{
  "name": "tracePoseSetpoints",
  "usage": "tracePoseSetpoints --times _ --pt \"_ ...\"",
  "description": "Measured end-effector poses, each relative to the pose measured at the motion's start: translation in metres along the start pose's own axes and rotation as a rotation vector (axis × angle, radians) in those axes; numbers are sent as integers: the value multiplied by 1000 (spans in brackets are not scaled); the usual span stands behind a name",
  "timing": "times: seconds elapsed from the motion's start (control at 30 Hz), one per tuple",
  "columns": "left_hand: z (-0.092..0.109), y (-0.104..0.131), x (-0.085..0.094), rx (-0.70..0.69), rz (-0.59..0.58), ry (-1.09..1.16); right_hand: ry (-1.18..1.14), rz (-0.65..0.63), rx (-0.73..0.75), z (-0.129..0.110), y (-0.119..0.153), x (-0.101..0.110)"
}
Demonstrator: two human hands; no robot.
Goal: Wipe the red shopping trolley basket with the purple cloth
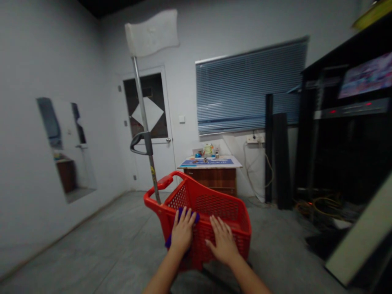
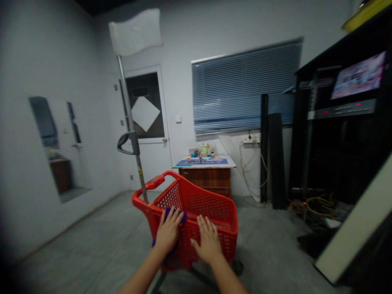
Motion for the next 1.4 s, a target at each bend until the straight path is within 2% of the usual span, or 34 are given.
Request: tracePoseSetpoints --times 0.1,0.23,0.37,0.5,0.6,0.73,0.83,1.0,1.1,1.23,1.4 --pt "11 4 -4 33 -4 1 -5 -9 -7 -5 -1 0" --pt "24 8 -11 -69 -29 36 9 -13 5 -5 0 0" --pt "12 5 -8 -156 -48 40 21 2 20 -3 0 -1" --pt "-2 3 -1 -22 -20 3 21 21 5 -3 -1 -5" --pt "7 6 -3 16 -17 3 17 23 -8 -3 -2 -7" --pt "24 7 -7 -101 -71 57 -1 12 5 -4 -1 -4" --pt "21 4 -6 -156 -105 90 -5 -6 7 -4 1 -1" --pt "5 1 -1 -10 -39 42 -4 -1 -11 -4 0 -2" --pt "13 4 -5 3 -40 23 -15 18 -6 -4 -1 -4" --pt "28 7 -12 -105 -66 39 -31 27 22 -3 -3 -4" --pt "28 6 -16 -118 -28 24 -33 -2 81 5 -1 -3"
Point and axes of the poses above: each hand's wrist, its own y-axis away from the middle knuckle, its own x-axis out of the back of the hand, z = x × y, the point moved 3 cm from there along -y, towards the middle knuckle, and after that the axes turned 9 degrees about x, right-handed, at the moved point
